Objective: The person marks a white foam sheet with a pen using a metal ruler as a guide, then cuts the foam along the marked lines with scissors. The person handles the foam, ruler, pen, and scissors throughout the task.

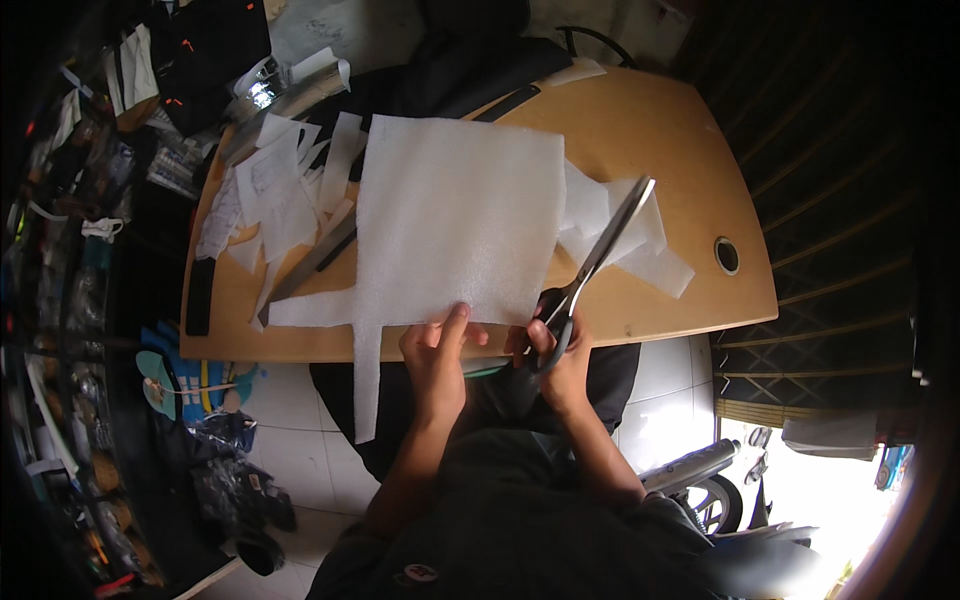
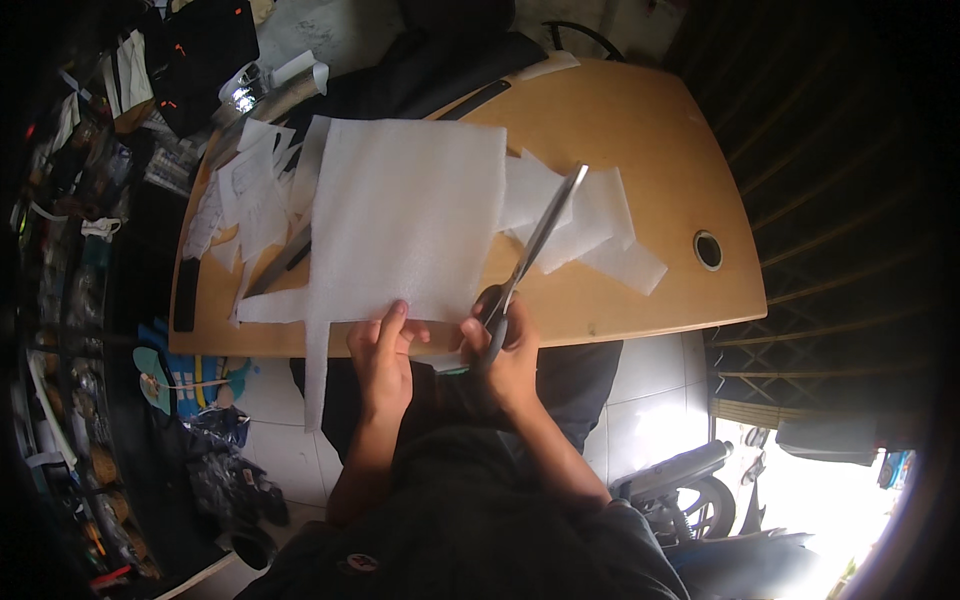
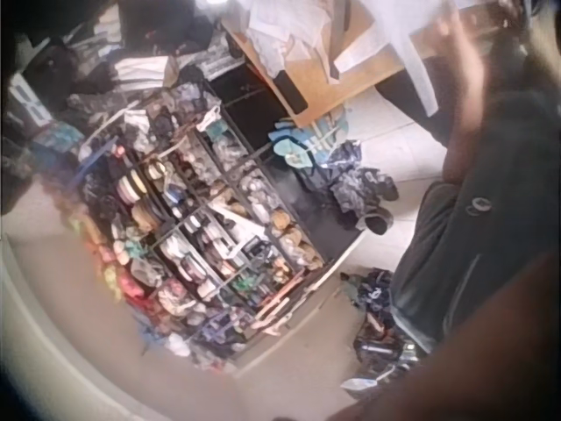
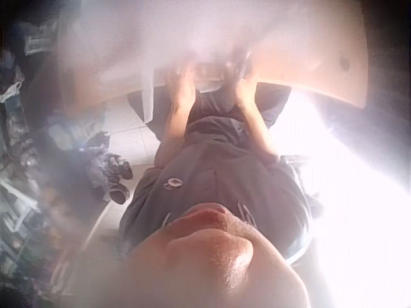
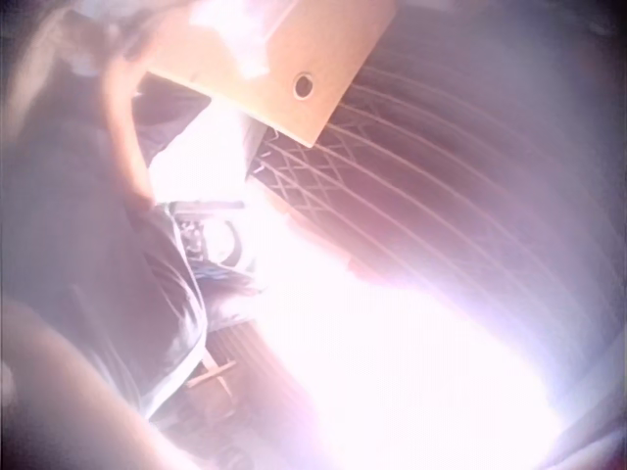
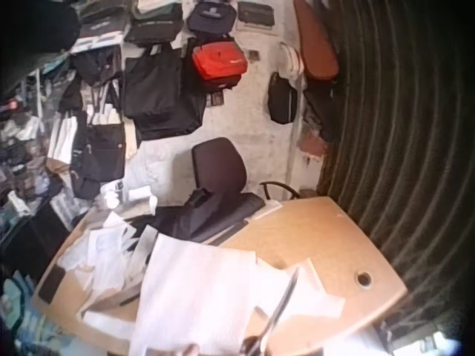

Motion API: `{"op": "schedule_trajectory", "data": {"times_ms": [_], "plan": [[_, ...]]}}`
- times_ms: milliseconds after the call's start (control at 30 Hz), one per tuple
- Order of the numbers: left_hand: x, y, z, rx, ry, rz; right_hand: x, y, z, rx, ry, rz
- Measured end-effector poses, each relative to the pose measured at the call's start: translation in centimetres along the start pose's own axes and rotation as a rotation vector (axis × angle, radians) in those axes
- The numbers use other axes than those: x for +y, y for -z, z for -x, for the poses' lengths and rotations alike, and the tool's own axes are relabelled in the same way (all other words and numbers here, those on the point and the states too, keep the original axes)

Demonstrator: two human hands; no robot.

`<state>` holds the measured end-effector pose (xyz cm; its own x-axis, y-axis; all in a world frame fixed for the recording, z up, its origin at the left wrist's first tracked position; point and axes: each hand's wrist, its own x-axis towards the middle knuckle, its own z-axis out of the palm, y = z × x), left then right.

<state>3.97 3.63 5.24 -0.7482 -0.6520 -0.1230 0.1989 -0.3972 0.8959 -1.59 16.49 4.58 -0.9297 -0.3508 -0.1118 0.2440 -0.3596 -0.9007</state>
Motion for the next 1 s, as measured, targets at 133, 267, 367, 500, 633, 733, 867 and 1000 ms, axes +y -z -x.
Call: {"op": "schedule_trajectory", "data": {"times_ms": [133,267,367,500,633,733,867,1000], "plan": [[2.3,-1.2,-0.6,0.062,-0.037,0.068,1.2,1.7,2.9,-0.219,-0.009,0.017],[2.4,-1.7,-0.6,0.08,-0.081,0.102,1.4,2.8,4.9,-0.338,-0.056,0.221],[2.5,-3.0,-0.2,0.067,-0.106,0.129,0.7,2.7,5.1,-0.38,-0.089,0.303],[1.9,-3.8,0.6,0.068,-0.06,0.092,1.4,2.9,4.6,-0.381,-0.071,0.321],[2.1,-4.2,0.9,0.046,-0.087,0.115,0.6,2.4,4.1,-0.384,-0.063,0.283],[2.0,-4.0,0.8,0.043,-0.101,0.1,0.2,2.4,4.0,-0.393,-0.064,0.272],[2.2,-4.3,0.6,0.067,-0.1,0.101,0.1,2.3,3.9,-0.388,-0.031,0.344],[1.9,-4.2,0.6,0.062,-0.103,0.075,0.0,2.9,3.8,-0.426,-0.079,0.295]]}}
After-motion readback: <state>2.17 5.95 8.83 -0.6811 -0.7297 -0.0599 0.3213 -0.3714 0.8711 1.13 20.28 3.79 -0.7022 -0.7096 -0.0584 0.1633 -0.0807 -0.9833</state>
